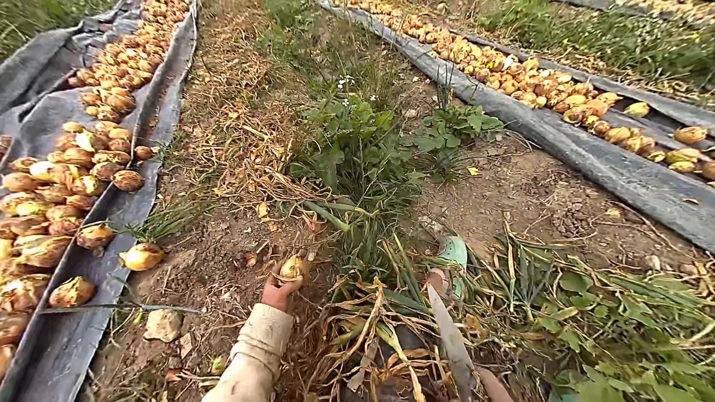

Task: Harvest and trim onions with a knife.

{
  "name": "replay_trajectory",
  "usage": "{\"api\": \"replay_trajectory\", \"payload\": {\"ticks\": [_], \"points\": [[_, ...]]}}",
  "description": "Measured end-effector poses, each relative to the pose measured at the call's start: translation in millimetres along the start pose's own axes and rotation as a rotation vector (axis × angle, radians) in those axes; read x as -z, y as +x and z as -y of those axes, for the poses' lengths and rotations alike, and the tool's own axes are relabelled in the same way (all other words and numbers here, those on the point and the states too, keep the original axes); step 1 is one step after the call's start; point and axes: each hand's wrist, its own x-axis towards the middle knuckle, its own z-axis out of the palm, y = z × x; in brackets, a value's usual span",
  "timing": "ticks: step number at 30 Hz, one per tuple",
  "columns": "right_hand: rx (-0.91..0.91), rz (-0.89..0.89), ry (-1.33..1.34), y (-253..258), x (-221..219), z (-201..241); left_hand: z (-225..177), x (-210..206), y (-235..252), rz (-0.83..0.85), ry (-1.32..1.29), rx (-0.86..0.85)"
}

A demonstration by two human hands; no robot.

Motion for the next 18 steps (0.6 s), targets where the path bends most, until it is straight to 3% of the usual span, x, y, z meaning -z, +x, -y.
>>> {"api": "replay_trajectory", "payload": {"ticks": [2,5,9,12,16,18], "points": [[0.057,0.082,0.023,0,-11,14,-20,4,-40,0.093,-0.188,0.063],[0.136,0.189,0.082,-7,-28,27,-46,3,-82,0.209,-0.177,0.058],[0.175,0.287,0.040,-15,-38,33,-59,-12,-108,0.408,0.190,-0.241],[0.114,0.330,0.005,-17,-37,37,-71,-26,-130,0.604,0.396,-0.316],[0.040,0.326,0.025,-14,-33,41,-75,-33,-162,0.574,0.722,-0.465],[0.051,0.289,0.113,-15,-32,42,-70,-29,-176,0.585,0.707,-0.512]]}}
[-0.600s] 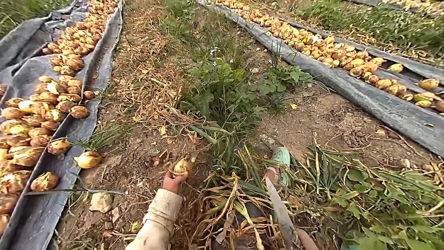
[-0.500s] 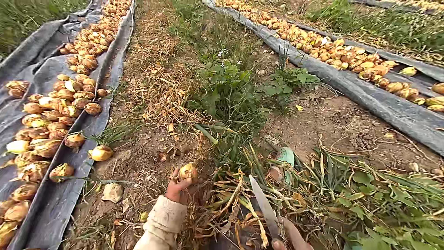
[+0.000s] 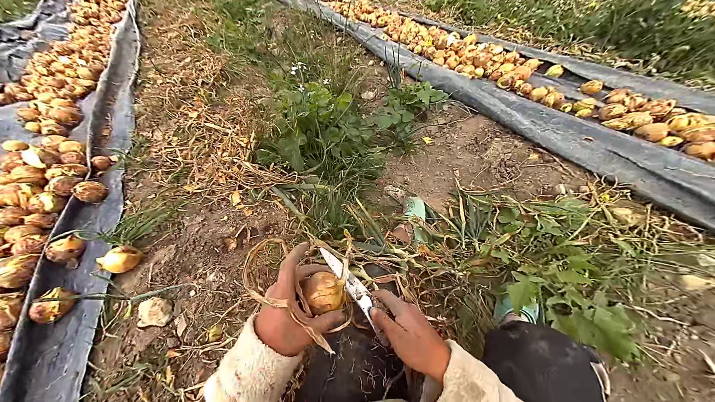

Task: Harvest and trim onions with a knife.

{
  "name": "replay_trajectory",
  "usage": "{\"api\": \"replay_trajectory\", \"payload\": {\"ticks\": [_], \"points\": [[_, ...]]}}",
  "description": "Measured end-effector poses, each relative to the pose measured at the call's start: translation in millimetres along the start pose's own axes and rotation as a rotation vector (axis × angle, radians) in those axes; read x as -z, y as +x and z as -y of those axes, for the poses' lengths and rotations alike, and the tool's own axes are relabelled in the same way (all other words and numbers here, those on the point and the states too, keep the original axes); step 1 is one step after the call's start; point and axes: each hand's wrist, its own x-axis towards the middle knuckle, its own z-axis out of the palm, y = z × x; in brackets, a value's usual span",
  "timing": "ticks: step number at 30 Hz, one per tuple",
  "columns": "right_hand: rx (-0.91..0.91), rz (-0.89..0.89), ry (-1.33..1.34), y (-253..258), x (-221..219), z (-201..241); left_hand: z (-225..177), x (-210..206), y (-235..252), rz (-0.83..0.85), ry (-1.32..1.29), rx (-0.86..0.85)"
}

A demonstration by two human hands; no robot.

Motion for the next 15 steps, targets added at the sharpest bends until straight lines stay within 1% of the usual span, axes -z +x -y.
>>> {"api": "replay_trajectory", "payload": {"ticks": [3,4,6,8,11,13,15], "points": [[0.119,-0.072,0.263,-7,-3,3,1,-17,-19,0.122,-0.166,-0.077],[0.142,-0.086,0.351,-9,-4,3,2,-26,-23,0.162,-0.185,-0.091],[0.137,-0.091,0.439,-16,-4,1,6,-40,-30,0.184,-0.179,-0.129],[0.091,-0.075,0.477,-24,-4,-4,8,-50,-31,0.163,-0.091,-0.191],[0.034,-0.060,0.550,-34,-7,-3,6,-58,-28,0.082,0.170,-0.316],[-0.004,-0.060,0.586,-36,-8,-1,3,-62,-27,0.010,0.280,-0.394],[-0.042,-0.044,0.610,-36,-10,-3,3,-66,-27,-0.052,0.364,-0.430]]}}
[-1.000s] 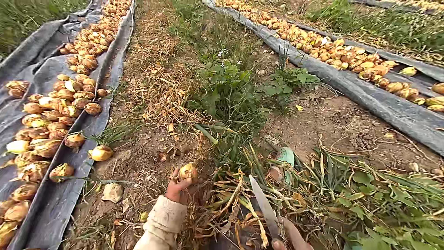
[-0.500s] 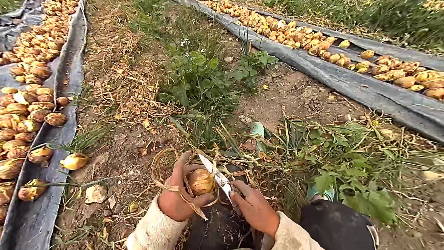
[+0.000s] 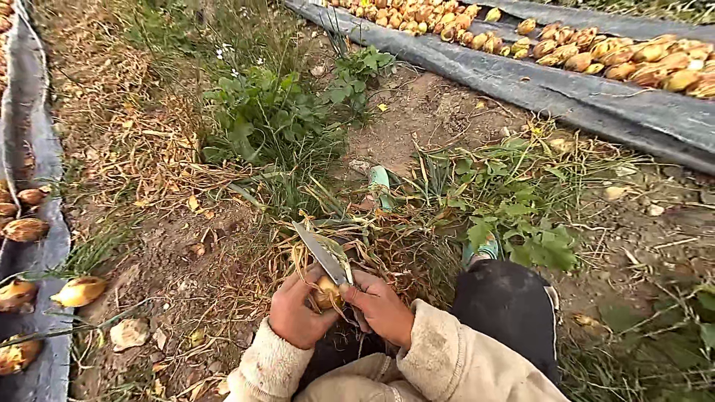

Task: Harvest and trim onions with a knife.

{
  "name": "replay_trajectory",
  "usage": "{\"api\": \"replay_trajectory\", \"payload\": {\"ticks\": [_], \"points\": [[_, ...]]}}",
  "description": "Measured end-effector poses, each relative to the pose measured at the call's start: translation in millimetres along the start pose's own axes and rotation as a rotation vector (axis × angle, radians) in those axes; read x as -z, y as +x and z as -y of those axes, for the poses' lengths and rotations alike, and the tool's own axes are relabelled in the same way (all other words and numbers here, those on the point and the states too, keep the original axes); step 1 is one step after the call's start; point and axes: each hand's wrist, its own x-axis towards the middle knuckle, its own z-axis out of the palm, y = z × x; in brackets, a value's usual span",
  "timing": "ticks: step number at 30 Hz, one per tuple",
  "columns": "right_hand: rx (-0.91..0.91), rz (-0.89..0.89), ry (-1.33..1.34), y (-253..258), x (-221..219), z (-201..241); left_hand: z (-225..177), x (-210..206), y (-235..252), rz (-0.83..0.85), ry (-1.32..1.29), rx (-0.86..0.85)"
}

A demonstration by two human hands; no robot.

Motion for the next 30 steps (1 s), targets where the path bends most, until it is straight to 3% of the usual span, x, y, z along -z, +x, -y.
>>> {"api": "replay_trajectory", "payload": {"ticks": [3,5,7,9,11,14,20,26,30], "points": [[-0.066,0.036,0.000,2,-2,-2,3,-4,0,-0.074,0.084,0.056],[-0.080,0.062,-0.025,0,-4,-1,6,-1,6,-0.084,-0.025,0.352],[-0.068,0.040,-0.028,1,-3,-2,13,6,18,-0.155,-0.384,0.696],[-0.027,-0.032,-0.056,6,2,-5,16,8,24,-0.291,-1.019,0.884],[0.035,-0.065,-0.202,11,9,-5,7,8,24,-0.337,-1.424,0.989],[0.144,-0.147,-0.330,14,13,-6,-8,-1,16,-0.219,-1.669,1.016],[0.434,-0.363,-0.346,12,10,-15,-12,-15,-1,0.040,-1.736,0.980],[0.247,-0.175,-0.077,5,8,-16,-10,-6,1,0.136,-1.432,0.970],[0.113,-0.115,-0.022,8,-5,-25,-10,-11,-20,-0.005,-1.269,0.940]]}}
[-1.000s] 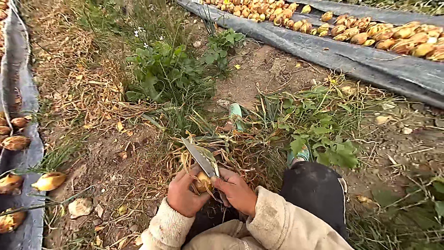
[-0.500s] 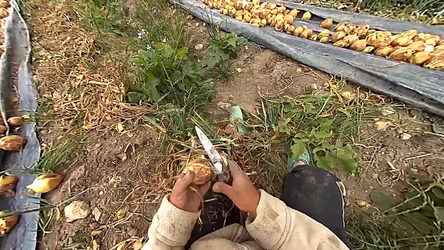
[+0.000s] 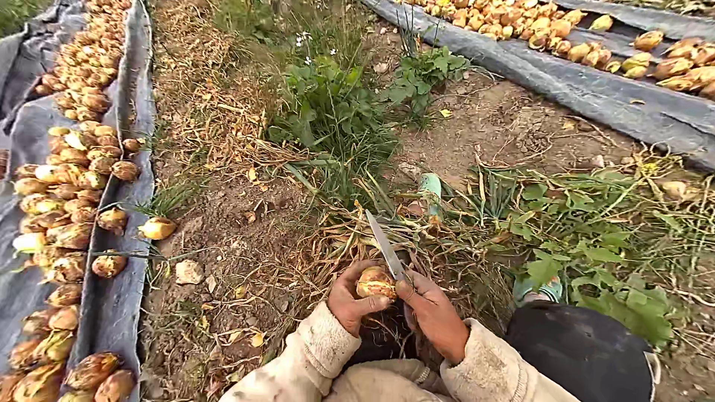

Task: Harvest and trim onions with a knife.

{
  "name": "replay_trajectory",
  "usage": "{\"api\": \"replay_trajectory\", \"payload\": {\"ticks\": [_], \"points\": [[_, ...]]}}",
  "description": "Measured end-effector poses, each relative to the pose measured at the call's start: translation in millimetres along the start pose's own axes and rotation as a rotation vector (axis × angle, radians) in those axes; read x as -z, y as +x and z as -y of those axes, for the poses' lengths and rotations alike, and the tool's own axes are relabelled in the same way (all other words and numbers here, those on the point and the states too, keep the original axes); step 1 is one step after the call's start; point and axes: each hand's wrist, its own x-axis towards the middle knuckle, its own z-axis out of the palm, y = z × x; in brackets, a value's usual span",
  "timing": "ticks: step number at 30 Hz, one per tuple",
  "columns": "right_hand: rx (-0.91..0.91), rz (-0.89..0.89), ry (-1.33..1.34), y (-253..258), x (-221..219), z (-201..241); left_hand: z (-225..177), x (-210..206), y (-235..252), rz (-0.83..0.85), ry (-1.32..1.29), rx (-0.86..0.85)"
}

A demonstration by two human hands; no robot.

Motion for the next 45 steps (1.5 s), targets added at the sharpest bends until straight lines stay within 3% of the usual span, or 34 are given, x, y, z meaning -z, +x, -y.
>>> {"api": "replay_trajectory", "payload": {"ticks": [4,7,9,10,13,15,18,20,22,24,27,30,35,38,41,43,45], "points": [[-0.081,0.078,-0.047,-2,-14,-11,0,21,5,-0.495,-0.263,0.057],[-0.096,0.027,-0.034,4,-11,-15,-34,78,5,-0.808,-0.443,-0.156],[-0.080,-0.040,-0.024,10,-5,-17,-69,126,-15,-0.862,-0.569,-0.448],[-0.064,-0.054,-0.024,12,-2,-19,-84,151,-31,-0.807,-0.567,-0.570],[0.000,-0.033,-0.098,16,4,-28,-109,198,-64,-0.727,-0.267,-0.648],[-0.006,-0.002,-0.234,19,4,-31,-98,227,-64,-0.754,0.167,-0.549],[-0.029,0.018,-0.325,20,1,-31,-56,268,-28,-0.949,0.853,-0.035],[-0.045,0.014,-0.362,19,-1,-28,-15,283,6,-0.955,1.181,0.230],[-0.055,0.008,-0.398,16,-1,-24,9,274,30,-1.008,1.323,0.319],[-0.058,-0.015,-0.407,14,2,-25,18,259,42,-0.979,1.425,0.363],[-0.099,-0.009,-0.377,13,-6,-23,30,235,47,-0.788,1.492,0.334],[-0.073,-0.013,-0.364,14,-13,-17,43,204,80,-0.733,1.433,0.359],[-0.097,0.013,-0.449,10,-16,-6,29,144,95,-0.463,1.330,0.410],[-0.061,0.047,-0.494,14,-19,-2,23,141,78,-0.220,1.253,0.240],[0.058,0.125,-0.657,23,-25,10,7,167,34,-0.036,1.078,0.030],[0.163,0.203,-0.822,36,-36,20,-3,199,-6,-0.121,1.067,-0.061],[0.235,0.289,-0.971,52,-59,26,0,251,-44,-0.461,1.134,-0.175]]}}
